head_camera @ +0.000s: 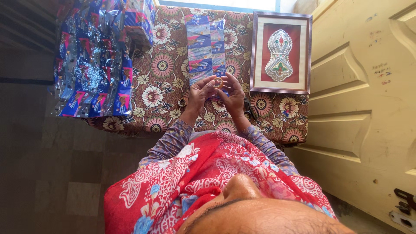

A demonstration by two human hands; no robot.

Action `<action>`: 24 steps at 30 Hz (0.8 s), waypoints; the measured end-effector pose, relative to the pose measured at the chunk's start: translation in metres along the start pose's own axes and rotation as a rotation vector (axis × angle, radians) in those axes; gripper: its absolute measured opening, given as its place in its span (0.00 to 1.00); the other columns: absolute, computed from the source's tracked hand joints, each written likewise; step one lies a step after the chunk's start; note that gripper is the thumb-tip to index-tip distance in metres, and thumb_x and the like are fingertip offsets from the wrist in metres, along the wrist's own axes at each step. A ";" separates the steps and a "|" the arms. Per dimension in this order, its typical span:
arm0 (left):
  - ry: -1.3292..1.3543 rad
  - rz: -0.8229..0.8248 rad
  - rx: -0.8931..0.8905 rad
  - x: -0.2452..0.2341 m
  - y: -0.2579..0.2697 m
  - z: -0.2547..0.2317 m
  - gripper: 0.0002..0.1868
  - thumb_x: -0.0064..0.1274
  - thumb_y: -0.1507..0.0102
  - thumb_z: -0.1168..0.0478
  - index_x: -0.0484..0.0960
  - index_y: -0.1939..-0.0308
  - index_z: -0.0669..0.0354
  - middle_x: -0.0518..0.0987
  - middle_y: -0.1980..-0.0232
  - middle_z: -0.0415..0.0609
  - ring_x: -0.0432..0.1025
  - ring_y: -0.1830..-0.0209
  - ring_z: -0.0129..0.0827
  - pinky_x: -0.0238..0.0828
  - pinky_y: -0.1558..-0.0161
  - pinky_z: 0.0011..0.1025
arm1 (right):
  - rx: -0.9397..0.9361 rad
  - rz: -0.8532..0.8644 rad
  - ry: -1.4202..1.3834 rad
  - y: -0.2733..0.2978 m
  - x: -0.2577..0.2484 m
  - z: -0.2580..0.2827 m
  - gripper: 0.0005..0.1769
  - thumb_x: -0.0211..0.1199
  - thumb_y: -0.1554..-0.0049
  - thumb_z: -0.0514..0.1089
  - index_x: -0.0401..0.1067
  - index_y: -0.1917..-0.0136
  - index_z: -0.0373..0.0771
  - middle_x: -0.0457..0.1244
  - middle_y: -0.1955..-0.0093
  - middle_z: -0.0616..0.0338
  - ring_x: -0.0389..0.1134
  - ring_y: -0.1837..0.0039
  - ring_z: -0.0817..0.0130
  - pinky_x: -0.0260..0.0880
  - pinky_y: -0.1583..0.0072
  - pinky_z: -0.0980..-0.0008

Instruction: The person wraps multiple small rectangular items in blue and pink patterned paper. They fold the paper around each item, apply tape to seal the edges, and use scissors to trim excess paper. The wrapped items are stacked on a floral-patterned surface.

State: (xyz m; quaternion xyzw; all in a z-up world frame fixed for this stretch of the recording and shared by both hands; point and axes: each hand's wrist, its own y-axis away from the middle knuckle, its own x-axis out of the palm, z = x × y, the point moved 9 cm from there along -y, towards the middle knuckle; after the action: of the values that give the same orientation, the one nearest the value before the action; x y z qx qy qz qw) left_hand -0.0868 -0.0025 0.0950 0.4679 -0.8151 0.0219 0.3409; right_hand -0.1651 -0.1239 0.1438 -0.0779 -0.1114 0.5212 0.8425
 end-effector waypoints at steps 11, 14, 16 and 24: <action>0.011 -0.003 0.005 0.002 -0.015 0.001 0.16 0.61 0.36 0.61 0.84 0.45 0.62 0.86 0.56 0.47 0.79 0.64 0.23 0.80 0.61 0.22 | -0.020 0.003 0.071 -0.009 -0.007 0.007 0.21 0.72 0.43 0.36 0.66 0.40 0.33 0.63 0.41 0.57 0.70 0.38 0.68 0.76 0.36 0.69; -0.033 -0.010 0.063 0.002 -0.020 -0.005 0.12 0.63 0.36 0.63 0.85 0.51 0.66 0.86 0.57 0.51 0.80 0.63 0.26 0.80 0.61 0.24 | -0.059 -0.006 0.200 -0.008 -0.005 0.016 0.21 0.74 0.44 0.37 0.68 0.42 0.33 0.63 0.42 0.57 0.71 0.40 0.69 0.77 0.37 0.69; -0.037 -0.007 0.077 0.004 -0.022 -0.005 0.12 0.63 0.36 0.62 0.85 0.52 0.65 0.86 0.58 0.50 0.80 0.64 0.25 0.80 0.62 0.23 | -0.087 -0.024 0.258 -0.008 -0.006 0.022 0.20 0.75 0.45 0.38 0.69 0.43 0.33 0.64 0.43 0.57 0.71 0.41 0.70 0.78 0.38 0.70; -0.036 -0.102 0.118 0.001 -0.027 0.007 0.11 0.61 0.36 0.63 0.84 0.52 0.64 0.86 0.59 0.48 0.80 0.65 0.24 0.79 0.67 0.22 | -0.095 -0.060 0.303 -0.007 -0.010 0.016 0.19 0.73 0.44 0.39 0.70 0.43 0.34 0.69 0.47 0.59 0.74 0.44 0.73 0.78 0.42 0.72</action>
State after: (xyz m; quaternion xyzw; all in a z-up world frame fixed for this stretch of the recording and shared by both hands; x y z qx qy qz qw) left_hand -0.0701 -0.0207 0.0831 0.5285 -0.7934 0.0443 0.2987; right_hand -0.1680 -0.1360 0.1597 -0.1920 -0.0100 0.4724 0.8602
